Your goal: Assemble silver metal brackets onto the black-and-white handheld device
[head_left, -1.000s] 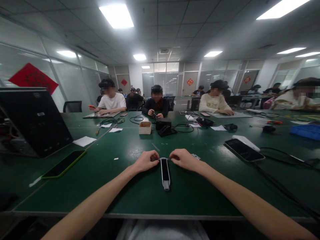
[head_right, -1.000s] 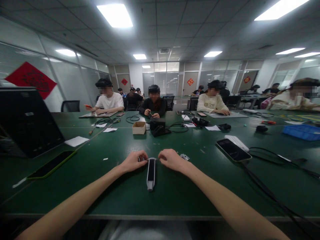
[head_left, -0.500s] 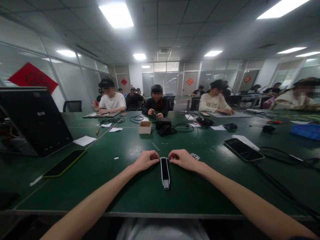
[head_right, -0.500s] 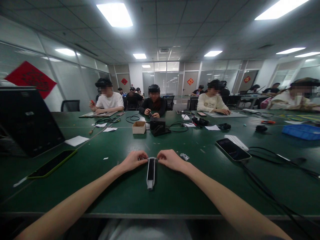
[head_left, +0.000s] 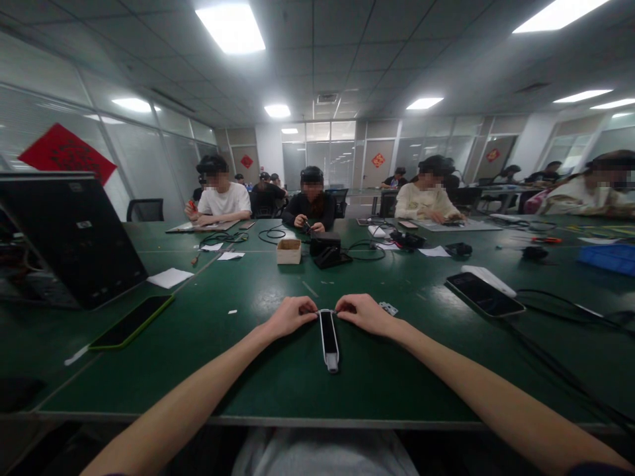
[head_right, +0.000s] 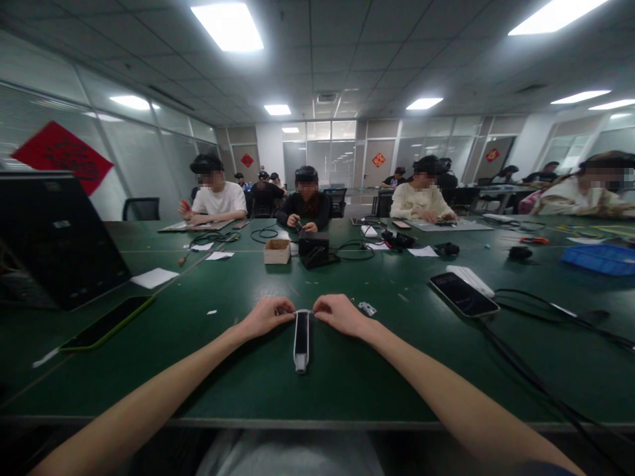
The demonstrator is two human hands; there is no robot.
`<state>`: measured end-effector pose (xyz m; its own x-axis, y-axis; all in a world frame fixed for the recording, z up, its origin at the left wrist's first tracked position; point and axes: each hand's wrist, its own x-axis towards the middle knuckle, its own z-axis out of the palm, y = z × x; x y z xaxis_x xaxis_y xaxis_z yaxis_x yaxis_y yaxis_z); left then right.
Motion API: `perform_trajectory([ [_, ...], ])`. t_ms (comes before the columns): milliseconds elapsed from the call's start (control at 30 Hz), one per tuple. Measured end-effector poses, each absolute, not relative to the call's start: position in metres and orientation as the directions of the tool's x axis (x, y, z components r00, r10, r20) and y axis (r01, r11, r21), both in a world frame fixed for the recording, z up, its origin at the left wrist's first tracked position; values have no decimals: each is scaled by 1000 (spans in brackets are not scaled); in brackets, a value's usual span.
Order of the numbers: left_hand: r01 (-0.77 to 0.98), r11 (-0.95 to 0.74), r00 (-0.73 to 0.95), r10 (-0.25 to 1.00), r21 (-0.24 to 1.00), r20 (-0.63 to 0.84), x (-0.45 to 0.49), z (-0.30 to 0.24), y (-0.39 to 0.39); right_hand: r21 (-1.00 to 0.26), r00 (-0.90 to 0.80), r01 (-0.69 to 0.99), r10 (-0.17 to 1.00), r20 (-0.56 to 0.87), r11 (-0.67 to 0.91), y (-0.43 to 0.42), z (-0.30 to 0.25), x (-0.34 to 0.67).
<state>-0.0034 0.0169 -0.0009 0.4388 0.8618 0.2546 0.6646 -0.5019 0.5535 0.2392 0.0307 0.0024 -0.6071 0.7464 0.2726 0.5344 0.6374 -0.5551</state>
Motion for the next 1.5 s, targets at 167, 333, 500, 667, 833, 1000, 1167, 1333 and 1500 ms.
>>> perform_trajectory([
  [167,670,-489,434,869,559,240,-3,-1,17,-554,-598,525,743,301,646,32,0,239],
  [333,671,-496,434,865,552,250,-4,-2,17,-654,-555,470,774,303,593,31,-3,238],
  [500,681,-485,430,871,549,238,-5,-3,18,-686,-535,456,790,299,568,31,-4,235],
  [667,665,-489,432,868,564,244,-6,-3,18,-674,-549,467,785,286,572,27,-1,235],
  [833,649,-503,445,860,571,251,-6,-2,18,-623,-595,470,746,300,625,26,1,236],
  [1000,660,-501,438,862,561,254,-4,0,16,-649,-579,462,760,296,605,23,3,233],
  [1167,676,-492,427,868,548,253,-2,1,13,-632,-563,457,754,339,626,24,-4,229],
  [1333,689,-499,433,865,525,253,-1,1,10,-548,-629,478,703,332,687,28,-5,230],
  [1500,712,-528,466,849,463,250,3,3,8,-274,-644,621,677,355,734,35,14,245],
])
